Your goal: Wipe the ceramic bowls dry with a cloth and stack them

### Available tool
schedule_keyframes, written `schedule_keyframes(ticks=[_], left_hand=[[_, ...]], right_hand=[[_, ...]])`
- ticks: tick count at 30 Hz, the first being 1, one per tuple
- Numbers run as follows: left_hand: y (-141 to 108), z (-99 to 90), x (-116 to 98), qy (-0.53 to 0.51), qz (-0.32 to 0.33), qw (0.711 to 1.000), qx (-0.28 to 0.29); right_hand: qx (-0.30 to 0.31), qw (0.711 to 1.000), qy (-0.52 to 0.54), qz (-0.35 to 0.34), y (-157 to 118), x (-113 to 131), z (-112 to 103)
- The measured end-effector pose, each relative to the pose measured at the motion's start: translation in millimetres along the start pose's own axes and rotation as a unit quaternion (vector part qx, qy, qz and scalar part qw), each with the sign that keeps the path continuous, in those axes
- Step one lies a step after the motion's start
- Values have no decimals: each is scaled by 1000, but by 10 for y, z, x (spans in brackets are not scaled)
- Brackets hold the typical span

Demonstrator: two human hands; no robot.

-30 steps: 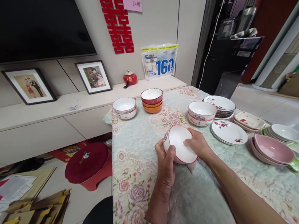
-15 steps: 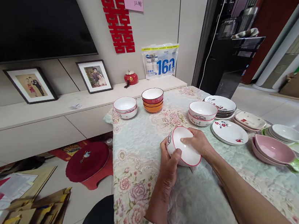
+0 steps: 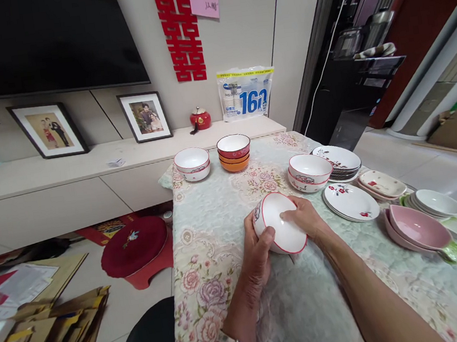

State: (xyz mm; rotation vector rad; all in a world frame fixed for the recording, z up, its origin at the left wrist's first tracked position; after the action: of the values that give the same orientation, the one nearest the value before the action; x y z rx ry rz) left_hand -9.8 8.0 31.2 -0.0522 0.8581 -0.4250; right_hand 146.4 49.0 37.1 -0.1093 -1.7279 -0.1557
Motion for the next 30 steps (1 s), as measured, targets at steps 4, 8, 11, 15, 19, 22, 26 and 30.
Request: schedule_keyframes(ticks=[4, 8, 11, 15, 19, 22, 26, 30], left_hand=[[17, -37, -49, -61, 14, 998, -20], [52, -97, -103, -118, 31, 991, -51], [70, -132, -132, -143, 48, 986, -66], [80, -166, -143, -133, 69, 986, -72], [82, -179, -136, -101, 67, 989, -83], [82, -163, -120, -74, 60, 991, -96], [90, -126, -71, -14, 63, 995, -80], [88, -95, -35, 84, 93, 990, -67]], right_hand=[[24, 987, 157, 11, -4, 99, -75], [78, 995, 67, 11, -8, 132, -228], [229, 972, -48, -27, -69, 164, -262], [307, 932, -169, -90, -137, 202, -217], [149, 945, -276, -91, -67, 168, -292], [-40, 969, -204, -135, -6, 153, -390], [-14, 980, -58, -191, -24, 172, -273], [21, 944, -210, -254, -106, 169, 22]])
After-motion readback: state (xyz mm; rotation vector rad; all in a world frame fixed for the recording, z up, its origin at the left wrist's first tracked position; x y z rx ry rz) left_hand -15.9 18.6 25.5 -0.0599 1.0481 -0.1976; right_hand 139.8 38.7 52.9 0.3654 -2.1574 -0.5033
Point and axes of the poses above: each hand's wrist, its own y-axis towards the middle knuckle, its own z-axis out of the palm, x = y × z, the point moved 1 cm from there along y, towards the middle knuckle, and after that the axes turned 13 degrees about -z, right-handed, at the moved point
